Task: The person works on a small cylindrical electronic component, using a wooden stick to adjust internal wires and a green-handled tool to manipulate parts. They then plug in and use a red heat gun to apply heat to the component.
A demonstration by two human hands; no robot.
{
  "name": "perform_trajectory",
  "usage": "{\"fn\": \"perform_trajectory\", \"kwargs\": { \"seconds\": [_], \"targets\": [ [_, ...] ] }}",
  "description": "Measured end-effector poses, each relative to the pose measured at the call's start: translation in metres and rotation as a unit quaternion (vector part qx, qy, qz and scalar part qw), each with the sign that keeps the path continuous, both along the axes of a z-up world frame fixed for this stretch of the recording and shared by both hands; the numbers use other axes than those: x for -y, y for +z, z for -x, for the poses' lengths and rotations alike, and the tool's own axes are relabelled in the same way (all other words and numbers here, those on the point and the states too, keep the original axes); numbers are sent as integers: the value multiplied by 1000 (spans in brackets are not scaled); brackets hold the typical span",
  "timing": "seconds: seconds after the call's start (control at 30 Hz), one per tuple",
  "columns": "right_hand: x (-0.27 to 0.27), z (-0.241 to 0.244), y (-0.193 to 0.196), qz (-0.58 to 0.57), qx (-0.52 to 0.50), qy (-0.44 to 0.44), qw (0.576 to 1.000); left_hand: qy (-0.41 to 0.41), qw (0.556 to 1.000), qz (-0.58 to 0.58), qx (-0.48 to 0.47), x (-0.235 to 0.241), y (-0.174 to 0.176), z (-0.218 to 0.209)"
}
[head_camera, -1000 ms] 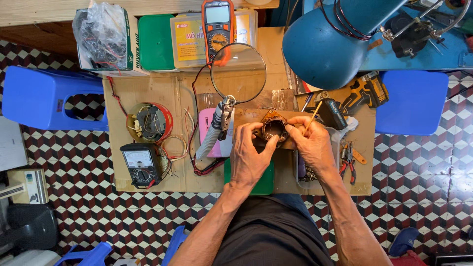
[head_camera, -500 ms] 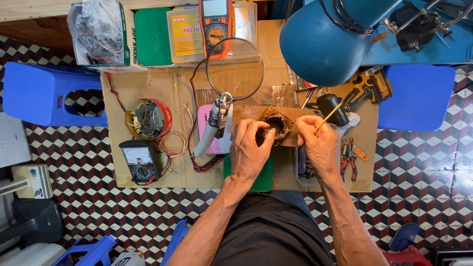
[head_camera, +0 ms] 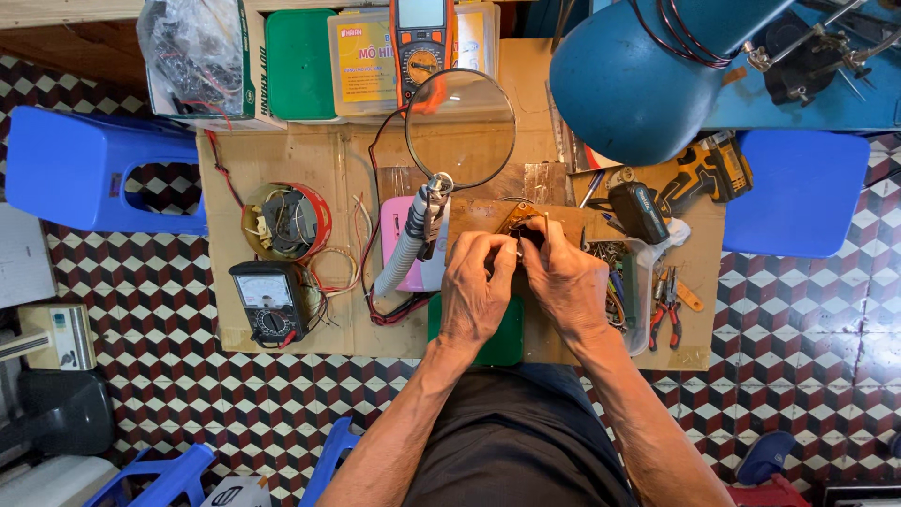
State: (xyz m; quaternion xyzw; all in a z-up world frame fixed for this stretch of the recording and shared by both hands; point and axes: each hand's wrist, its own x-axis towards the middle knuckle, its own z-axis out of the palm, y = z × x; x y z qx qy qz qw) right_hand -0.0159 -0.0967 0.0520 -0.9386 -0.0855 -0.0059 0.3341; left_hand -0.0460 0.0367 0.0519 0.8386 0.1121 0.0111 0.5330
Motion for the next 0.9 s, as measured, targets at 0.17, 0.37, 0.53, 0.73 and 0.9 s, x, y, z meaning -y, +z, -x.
{"fn": "perform_trajectory", "kwargs": {
  "seconds": [0.17, 0.37, 0.53, 0.73, 0.9],
  "targets": [
    [-4, -1, -3, 13, 52, 9, 999, 1, 1000, 7, -2, 3, 1, -2],
    [-1, -1, 0, -1, 45, -11, 999, 23, 999, 34, -4, 0, -5, -2],
    [3, -2, 4, -20, 40, -20, 999, 25, 998, 58, -25, -3, -10, 0],
    [8, 0, 1, -56, -44, -71, 995, 30, 995, 77, -53, -5, -14, 1],
    [10, 1, -8, -204, -113, -150, 961, 30, 996, 74, -43, -5, -17, 0]
  ]
}}
